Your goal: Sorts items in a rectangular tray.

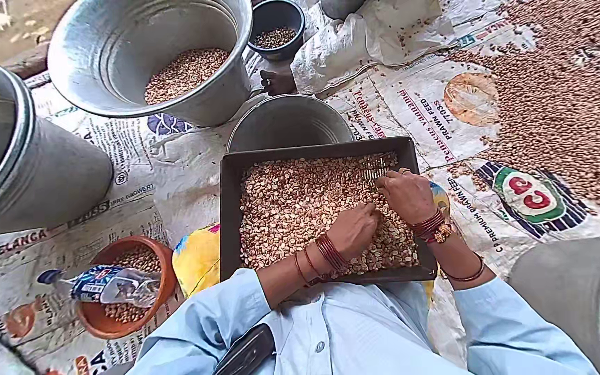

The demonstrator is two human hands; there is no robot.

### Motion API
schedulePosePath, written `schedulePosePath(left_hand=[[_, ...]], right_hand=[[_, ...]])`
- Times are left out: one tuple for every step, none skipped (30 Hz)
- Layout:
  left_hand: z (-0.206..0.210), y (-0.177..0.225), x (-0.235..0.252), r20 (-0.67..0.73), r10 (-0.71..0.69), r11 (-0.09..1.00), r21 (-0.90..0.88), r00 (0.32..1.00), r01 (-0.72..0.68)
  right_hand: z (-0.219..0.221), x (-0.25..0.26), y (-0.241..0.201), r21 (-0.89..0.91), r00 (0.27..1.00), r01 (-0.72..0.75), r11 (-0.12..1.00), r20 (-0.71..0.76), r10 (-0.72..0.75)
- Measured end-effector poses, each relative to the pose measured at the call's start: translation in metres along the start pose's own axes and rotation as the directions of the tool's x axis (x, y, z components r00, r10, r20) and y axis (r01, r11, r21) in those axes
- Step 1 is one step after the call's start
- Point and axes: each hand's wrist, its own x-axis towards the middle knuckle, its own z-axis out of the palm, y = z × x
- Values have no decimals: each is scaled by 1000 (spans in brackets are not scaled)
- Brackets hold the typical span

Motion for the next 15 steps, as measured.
schedulePosePath(left_hand=[[0, -7, 5, 1, -79, 997, 19, 997, 79], [-2, -16, 7, -17, -166, 986, 31, 986, 166], [-6, -28, 6, -71, -247, 968, 33, 966, 250], [-10, -40, 3, -142, -314, 947, 26, 939, 320], [-15, -53, -4, -225, -360, 929, 8, 906, 371], [-20, -65, -12, -288, -398, 910, -6, 871, 414], [-26, -76, -21, -333, -435, 892, -27, 837, 452], [-31, -86, -30, -371, -458, 877, -41, 808, 479], [-36, -94, -40, -400, -473, 866, -48, 785, 497], [-41, -100, -49, -427, -471, 863, -40, 772, 504], [-45, -103, -57, -459, -447, 873, -34, 768, 487], [-47, -105, -63, -489, -401, 895, -29, 775, 445], [-49, -104, -67, -505, -341, 923, -20, 793, 384], [-49, -101, -67, -510, -274, 949, -5, 815, 315], [-49, -96, -64, -506, -207, 969, 11, 837, 246]], right_hand=[[-1, 0, -1, 2, 1000, -17, 1000, 25, 17], [-1, 0, -3, 2, 998, -30, 1000, 47, 30], [-1, 0, -3, 3, 998, -32, 999, 48, 32], [1, 0, -3, 2, 1000, -20, 1000, 24, 20], [4, -2, -2, 2, 1000, -3, 1000, -10, 3], [7, -3, -1, 3, 1000, 7, 1000, -29, -7], [9, -4, 0, 2, 999, 14, 1000, -38, -14], [10, -4, 1, -1, 999, 24, 1000, -41, -24], [9, -3, 2, -8, 999, 33, 999, -26, -33], [7, -1, 1, -21, 999, 40, 999, 8, -40], [2, 3, 0, -24, 998, 45, 999, 51, -44], [-4, 7, -1, -13, 995, 54, 998, 79, -53], [-11, 11, -4, 30, 996, 73, 997, 50, -75], [-20, 17, -8, 105, 994, 100, 989, -46, -96], [-30, 22, -13, 182, 979, 129, 975, -177, -96]])
